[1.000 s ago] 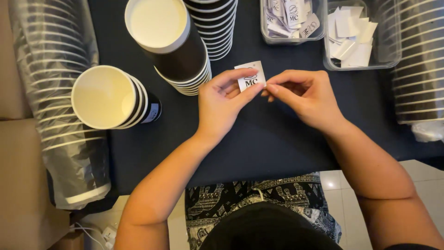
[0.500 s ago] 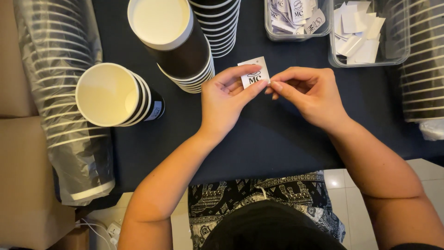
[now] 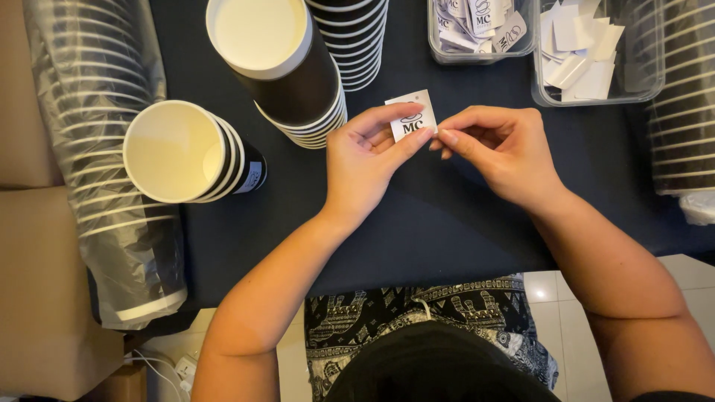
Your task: Applying stickers to paper coffee cups
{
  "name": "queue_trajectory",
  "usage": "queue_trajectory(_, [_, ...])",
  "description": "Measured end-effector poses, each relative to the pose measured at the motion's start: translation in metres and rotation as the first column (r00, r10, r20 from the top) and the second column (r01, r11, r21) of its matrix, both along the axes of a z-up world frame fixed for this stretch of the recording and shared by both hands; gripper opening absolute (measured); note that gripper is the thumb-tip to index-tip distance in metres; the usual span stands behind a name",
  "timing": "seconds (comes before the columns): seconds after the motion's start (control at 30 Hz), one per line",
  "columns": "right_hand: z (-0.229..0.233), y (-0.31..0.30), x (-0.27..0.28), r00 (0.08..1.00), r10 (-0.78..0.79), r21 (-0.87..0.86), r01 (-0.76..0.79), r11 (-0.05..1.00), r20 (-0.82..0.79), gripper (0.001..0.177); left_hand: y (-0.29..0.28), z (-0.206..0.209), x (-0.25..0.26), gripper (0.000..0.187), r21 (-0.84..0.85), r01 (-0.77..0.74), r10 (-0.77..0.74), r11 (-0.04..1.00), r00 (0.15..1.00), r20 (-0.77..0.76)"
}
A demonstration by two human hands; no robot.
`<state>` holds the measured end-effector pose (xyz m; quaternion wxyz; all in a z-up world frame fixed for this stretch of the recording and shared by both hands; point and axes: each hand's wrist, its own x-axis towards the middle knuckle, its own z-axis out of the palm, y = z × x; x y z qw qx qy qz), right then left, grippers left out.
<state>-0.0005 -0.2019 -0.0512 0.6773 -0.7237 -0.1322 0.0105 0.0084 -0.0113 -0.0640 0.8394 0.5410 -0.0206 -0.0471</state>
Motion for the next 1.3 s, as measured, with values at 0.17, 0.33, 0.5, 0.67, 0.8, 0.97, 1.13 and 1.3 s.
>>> queue_trajectory(0.17, [-0.003,-0.002,0.001,1.000,0.002,-0.010,-0.002,1.000,0.002,0.008,0.001,0.001,0.000,0.038,0.005,0.006,-0.006,1.000,1.000,0.008])
queue_trajectory(0.33, [-0.001,-0.001,0.000,1.000,-0.002,-0.009,0.002,1.000,0.001,0.007,0.001,0.002,-0.001,0.038,0.017,0.009,-0.009,1.000,1.000,0.008])
queue_trajectory(0.5, [-0.005,-0.002,0.001,1.000,-0.008,-0.015,0.008,1.000,-0.008,0.007,0.000,-0.003,0.000,0.039,0.011,0.009,-0.009,1.000,1.000,0.004])
queue_trajectory(0.67, [-0.004,-0.001,0.001,1.000,-0.014,-0.004,0.014,1.000,-0.012,0.008,0.000,0.000,-0.001,0.038,0.013,0.007,-0.007,1.000,1.000,0.009])
queue_trajectory(0.8, [-0.003,0.001,0.001,1.000,-0.020,0.002,0.020,1.000,-0.003,0.008,0.000,0.000,-0.001,0.038,0.029,0.006,-0.006,1.000,1.000,0.012])
queue_trajectory(0.97, [-0.004,0.001,0.001,0.999,-0.032,-0.014,0.032,0.999,0.001,0.007,-0.001,-0.001,-0.001,0.037,0.039,-0.001,0.000,0.999,1.000,0.021])
queue_trajectory(1.13, [-0.001,0.002,-0.001,0.999,-0.036,-0.030,0.036,0.999,0.015,0.007,-0.001,-0.003,-0.001,0.036,0.038,-0.002,0.001,0.999,0.999,0.040])
queue_trajectory(1.3, [0.002,0.001,-0.001,0.999,-0.035,-0.053,0.037,0.998,0.031,0.006,-0.004,-0.010,0.000,0.035,0.065,0.000,-0.004,0.998,0.998,0.068])
